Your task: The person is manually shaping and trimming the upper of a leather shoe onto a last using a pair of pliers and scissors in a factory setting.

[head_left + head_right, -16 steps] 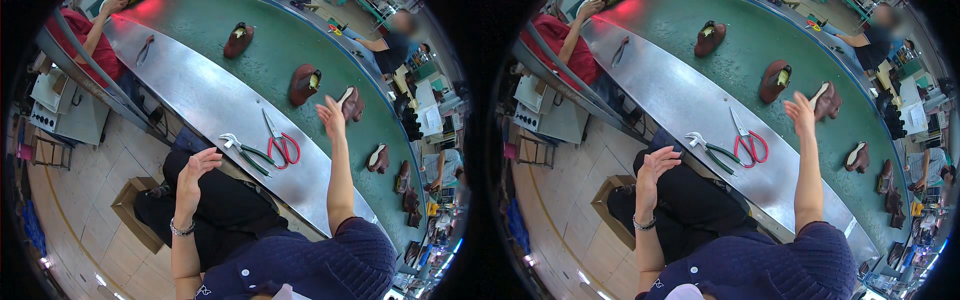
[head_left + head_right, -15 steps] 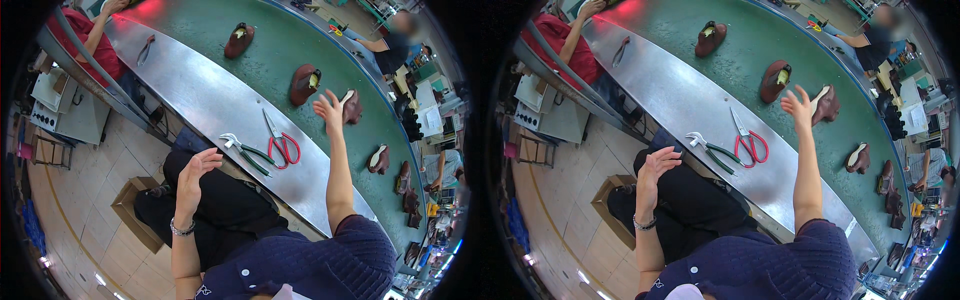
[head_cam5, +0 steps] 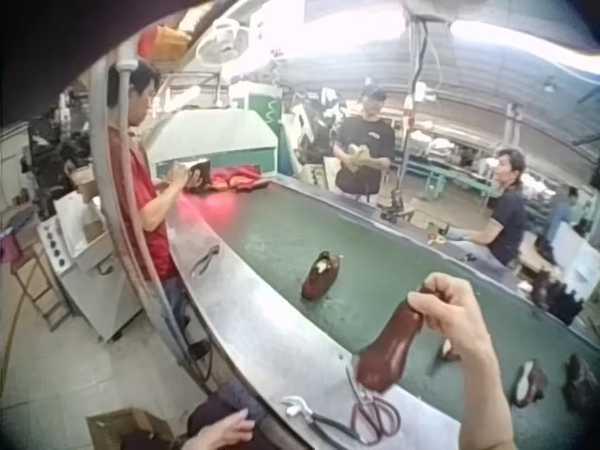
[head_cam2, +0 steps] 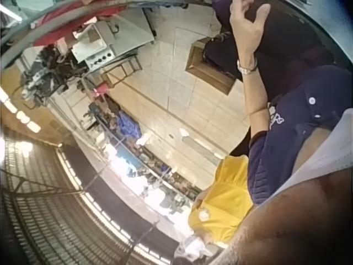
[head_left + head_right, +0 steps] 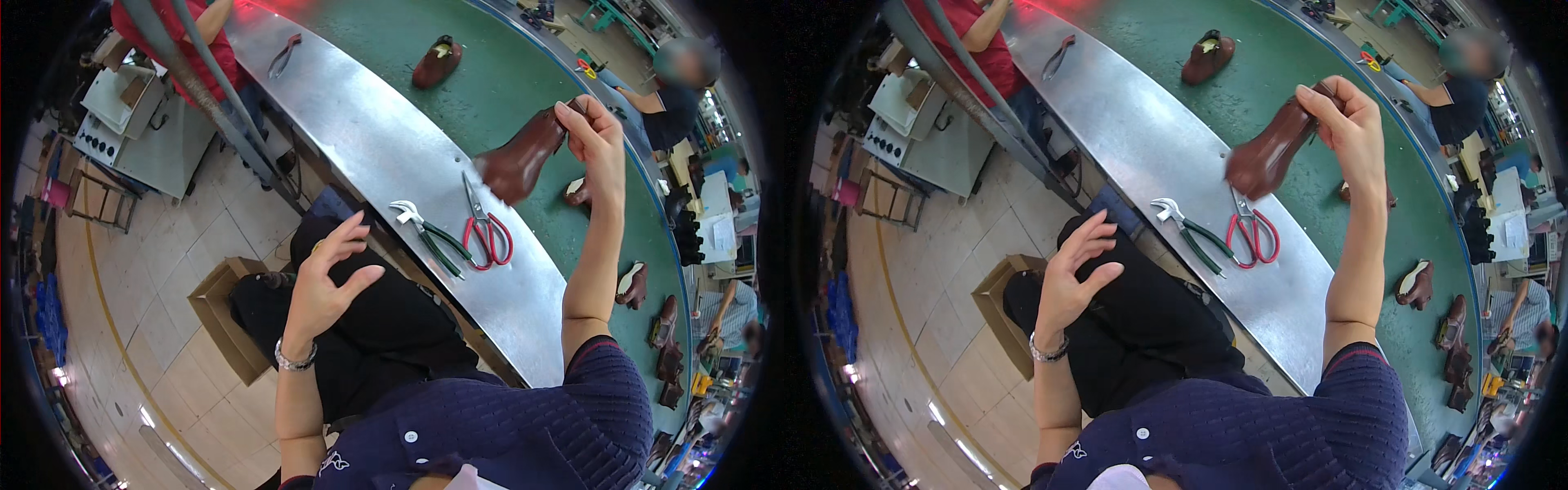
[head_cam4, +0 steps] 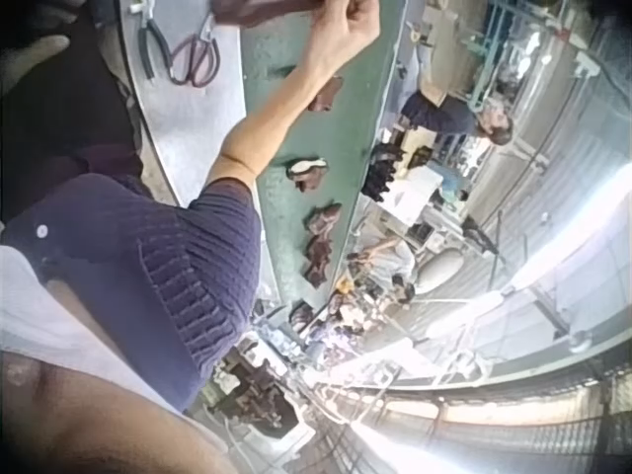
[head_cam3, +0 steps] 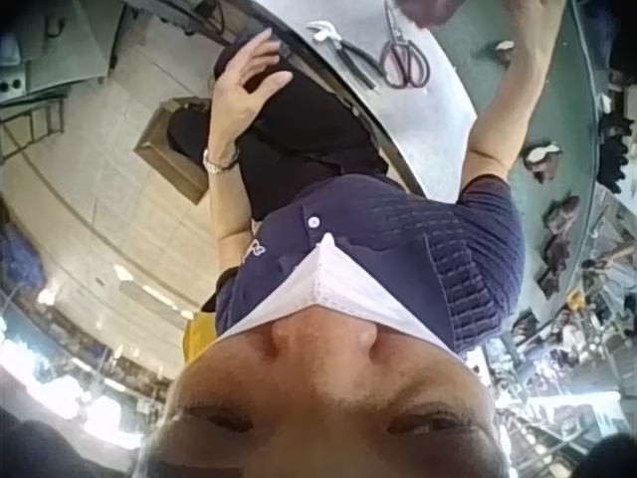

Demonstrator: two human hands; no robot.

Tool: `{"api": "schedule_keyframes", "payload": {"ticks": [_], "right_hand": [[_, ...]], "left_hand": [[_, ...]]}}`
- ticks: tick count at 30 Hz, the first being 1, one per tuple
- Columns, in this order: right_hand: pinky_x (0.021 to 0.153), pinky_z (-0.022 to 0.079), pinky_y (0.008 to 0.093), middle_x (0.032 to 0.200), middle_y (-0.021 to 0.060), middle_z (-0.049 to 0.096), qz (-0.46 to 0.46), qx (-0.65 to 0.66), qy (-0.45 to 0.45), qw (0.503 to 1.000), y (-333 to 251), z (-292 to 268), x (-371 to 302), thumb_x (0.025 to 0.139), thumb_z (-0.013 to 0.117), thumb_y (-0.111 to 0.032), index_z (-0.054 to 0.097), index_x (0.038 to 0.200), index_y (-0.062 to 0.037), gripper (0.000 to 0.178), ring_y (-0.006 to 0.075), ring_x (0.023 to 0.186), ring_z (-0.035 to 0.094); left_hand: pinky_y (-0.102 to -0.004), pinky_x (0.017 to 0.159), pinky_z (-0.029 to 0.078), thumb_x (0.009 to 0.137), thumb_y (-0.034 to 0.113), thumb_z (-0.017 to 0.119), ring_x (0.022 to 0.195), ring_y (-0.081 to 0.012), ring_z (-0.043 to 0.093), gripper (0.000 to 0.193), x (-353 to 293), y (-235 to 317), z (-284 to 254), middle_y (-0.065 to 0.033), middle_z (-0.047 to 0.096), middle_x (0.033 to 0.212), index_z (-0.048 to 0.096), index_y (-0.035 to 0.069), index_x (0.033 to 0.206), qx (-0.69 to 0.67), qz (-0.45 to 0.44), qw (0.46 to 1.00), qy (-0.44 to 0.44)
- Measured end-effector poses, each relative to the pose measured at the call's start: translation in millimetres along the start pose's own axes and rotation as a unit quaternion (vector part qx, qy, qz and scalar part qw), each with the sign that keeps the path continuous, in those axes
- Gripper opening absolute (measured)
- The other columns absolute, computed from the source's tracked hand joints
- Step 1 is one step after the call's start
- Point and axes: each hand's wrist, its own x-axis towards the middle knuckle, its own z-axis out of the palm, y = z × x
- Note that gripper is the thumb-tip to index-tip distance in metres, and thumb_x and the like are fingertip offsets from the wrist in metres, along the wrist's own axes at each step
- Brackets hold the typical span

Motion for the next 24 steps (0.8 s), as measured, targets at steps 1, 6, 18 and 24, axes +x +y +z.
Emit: {"api": "schedule_keyframes", "payload": {"ticks": [1,6,18,24], "right_hand": [[0.043,0.023,0.0187,0.06,-0.0072,0.05,0.002,0.019,-0.025,0.999,-17.7,11.3,-7.7,0.084,0.074,-0.018,0.063,0.08,-0.0053,0.017,-0.0004,0.047,0.038],[0.038,0.02,0.0193,0.059,-0.0066,0.053,0.072,0.176,-0.28,0.941,-57.3,93.6,-41.5,0.081,0.074,-0.014,0.066,0.084,-0.0027,0.014,-0.0007,0.043,0.037],[0.04,0.027,0.0176,0.06,-0.0027,0.055,0.168,0.173,-0.553,0.798,-20.4,316.9,-104.0,0.085,0.075,-0.026,0.066,0.082,-0.0019,0.026,0.0015,0.043,0.041],[0.041,0.029,0.0179,0.059,-0.0032,0.053,0.195,0.128,-0.567,0.79,-2.3,333.7,-113.6,0.086,0.074,-0.029,0.065,0.081,-0.0017,0.029,0.0018,0.044,0.042]], "left_hand": [[-0.0359,0.1,0.044,0.079,0.019,0.079,0.116,-0.0249,0.058,0.074,2.5,7.9,2.1,-0.0146,0.056,0.133,0.044,0.008,0.143,0.036,0.03,0.999,-0.015],[-0.0373,0.109,0.036,0.069,0.017,0.085,0.135,-0.0308,0.042,0.1,-11.3,23.7,-5.5,-0.017,0.041,0.148,0.03,0.008,0.151,0.129,0.151,0.979,-0.041],[-0.0372,0.115,0.028,0.056,0.01,0.093,0.14,-0.022,0.033,0.135,-134.7,-81.9,-34.3,-0.0102,0.029,0.155,0.002,0.014,0.156,-0.197,-0.007,0.967,0.164],[-0.0373,0.116,0.027,0.056,0.009,0.092,0.142,-0.0218,0.031,0.135,-139.9,-105.9,-20.4,-0.0097,0.026,0.157,0.002,0.014,0.156,-0.258,-0.026,0.947,0.19]]}}
